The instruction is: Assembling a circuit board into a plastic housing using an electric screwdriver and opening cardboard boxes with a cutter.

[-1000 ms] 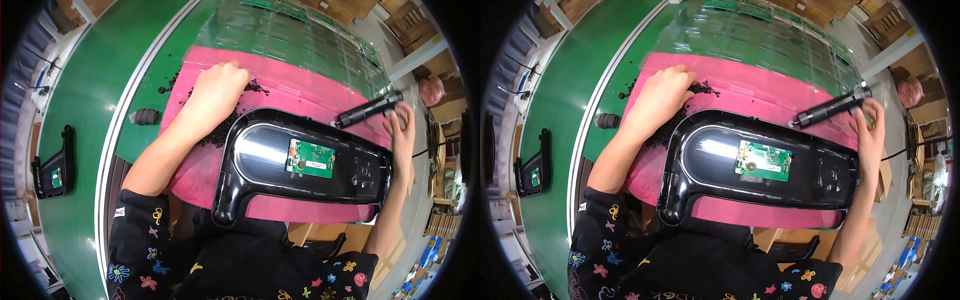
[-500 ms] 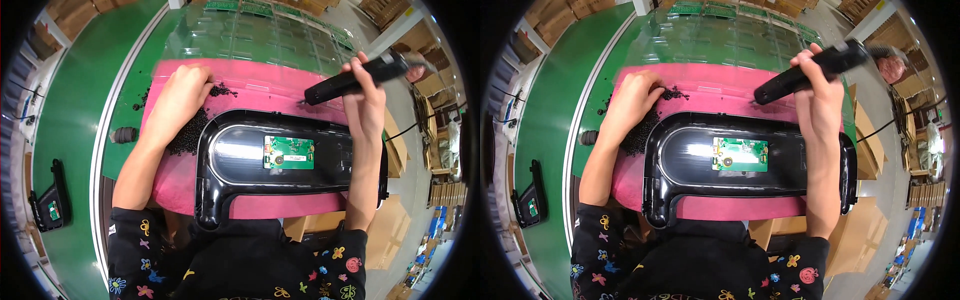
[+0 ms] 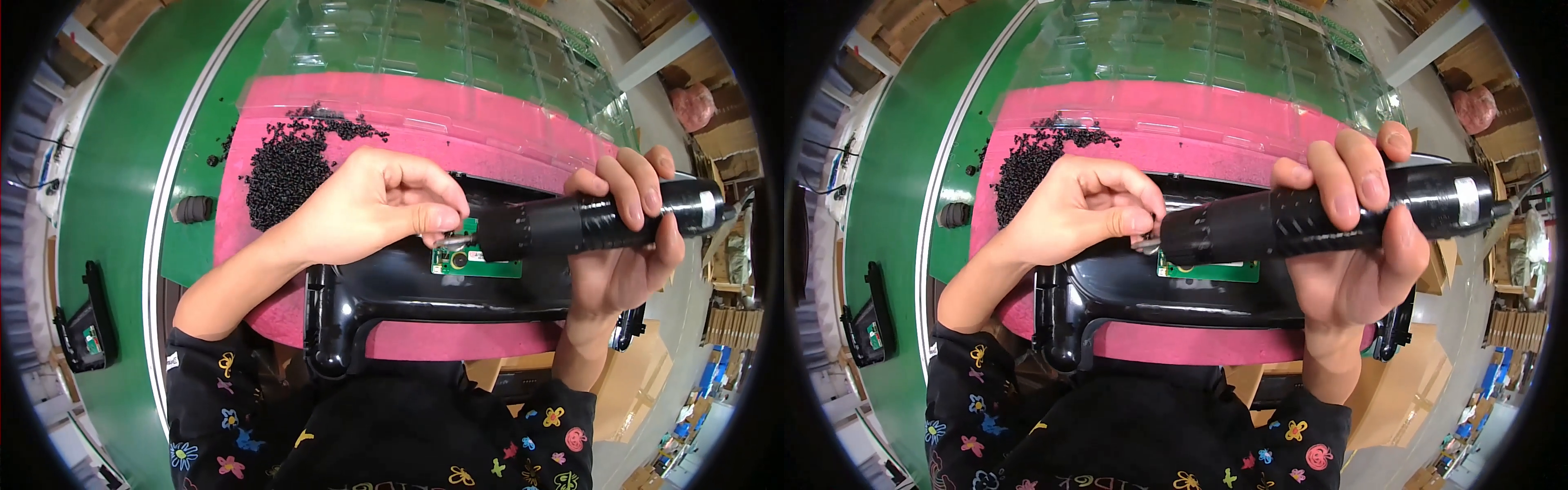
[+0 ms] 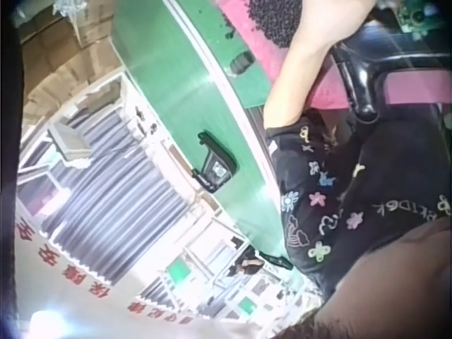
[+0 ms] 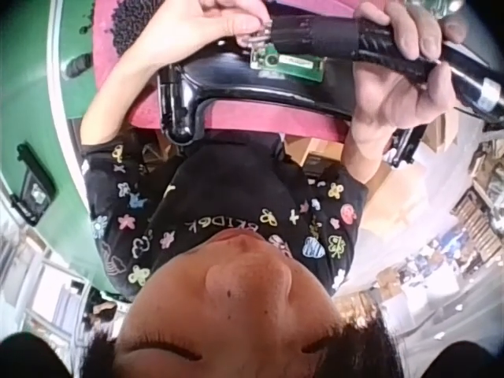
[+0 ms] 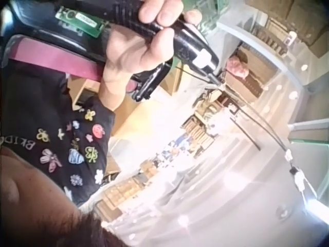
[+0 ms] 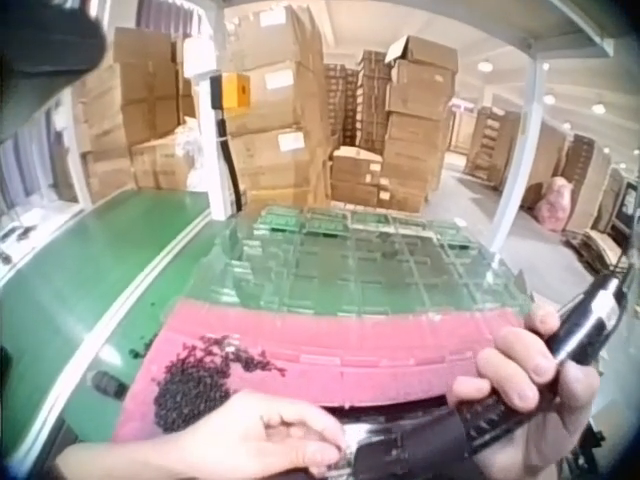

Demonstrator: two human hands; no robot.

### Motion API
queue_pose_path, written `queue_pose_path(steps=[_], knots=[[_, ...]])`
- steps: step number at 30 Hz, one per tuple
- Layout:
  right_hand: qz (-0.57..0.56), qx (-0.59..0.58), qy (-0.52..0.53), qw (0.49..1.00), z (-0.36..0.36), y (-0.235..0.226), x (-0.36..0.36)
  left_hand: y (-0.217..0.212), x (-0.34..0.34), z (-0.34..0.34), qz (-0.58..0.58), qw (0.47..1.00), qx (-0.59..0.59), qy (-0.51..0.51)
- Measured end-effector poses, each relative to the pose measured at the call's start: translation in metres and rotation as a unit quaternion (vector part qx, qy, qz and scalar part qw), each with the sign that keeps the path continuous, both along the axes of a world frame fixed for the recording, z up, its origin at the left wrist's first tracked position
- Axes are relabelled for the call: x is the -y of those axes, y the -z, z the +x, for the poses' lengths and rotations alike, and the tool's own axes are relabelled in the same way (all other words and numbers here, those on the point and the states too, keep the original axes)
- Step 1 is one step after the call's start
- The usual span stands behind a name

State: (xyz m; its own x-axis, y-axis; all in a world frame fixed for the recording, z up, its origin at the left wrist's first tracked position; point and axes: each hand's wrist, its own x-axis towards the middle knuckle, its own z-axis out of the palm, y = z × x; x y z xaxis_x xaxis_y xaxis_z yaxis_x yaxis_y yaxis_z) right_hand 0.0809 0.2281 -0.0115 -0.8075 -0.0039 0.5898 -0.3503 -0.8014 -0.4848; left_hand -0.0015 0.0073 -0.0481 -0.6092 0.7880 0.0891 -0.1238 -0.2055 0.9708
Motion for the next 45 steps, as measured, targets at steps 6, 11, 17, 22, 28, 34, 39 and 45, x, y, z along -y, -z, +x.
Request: queue_pose_path(steps=[6, 11, 17, 22, 28, 34, 39, 45], knots=[[0.056, -0.004, 0.086, 0.995, 0.027, -0.012, 0.020, 0.003, 0.003, 0.007, -0.064, 0.990, -0.124, -0.034], [0.100, -0.068, 0.125, 0.985, 0.035, -0.007, 0.015, 0.006, 0.002, 0.007, -0.083, 0.923, -0.371, -0.056], [0.126, -0.071, 0.149, 0.978, 0.038, -0.008, 0.020, 0.001, 0.004, 0.011, -0.117, 0.938, -0.322, -0.044], [0.173, -0.094, 0.167, 0.966, 0.038, -0.004, 0.027, 0.004, 0.003, 0.012, -0.130, 0.939, -0.318, -0.036], [0.279, -0.110, 0.138, 0.944, 0.040, -0.008, 0.021, 0.006, 0.002, 0.013, -0.130, 0.908, -0.394, -0.055], [0.284, -0.098, 0.153, 0.942, 0.043, -0.007, 0.021, 0.008, 0.002, 0.015, -0.118, 0.898, -0.418, -0.065], [0.125, -0.092, 0.210, 0.965, 0.049, -0.009, 0.024, 0.003, -0.001, 0.017, -0.109, 0.882, -0.453, -0.077], [0.178, -0.087, 0.240, 0.950, 0.043, -0.010, -0.014, 0.007, -0.003, 0.018, -0.095, 0.868, -0.482, -0.066]])
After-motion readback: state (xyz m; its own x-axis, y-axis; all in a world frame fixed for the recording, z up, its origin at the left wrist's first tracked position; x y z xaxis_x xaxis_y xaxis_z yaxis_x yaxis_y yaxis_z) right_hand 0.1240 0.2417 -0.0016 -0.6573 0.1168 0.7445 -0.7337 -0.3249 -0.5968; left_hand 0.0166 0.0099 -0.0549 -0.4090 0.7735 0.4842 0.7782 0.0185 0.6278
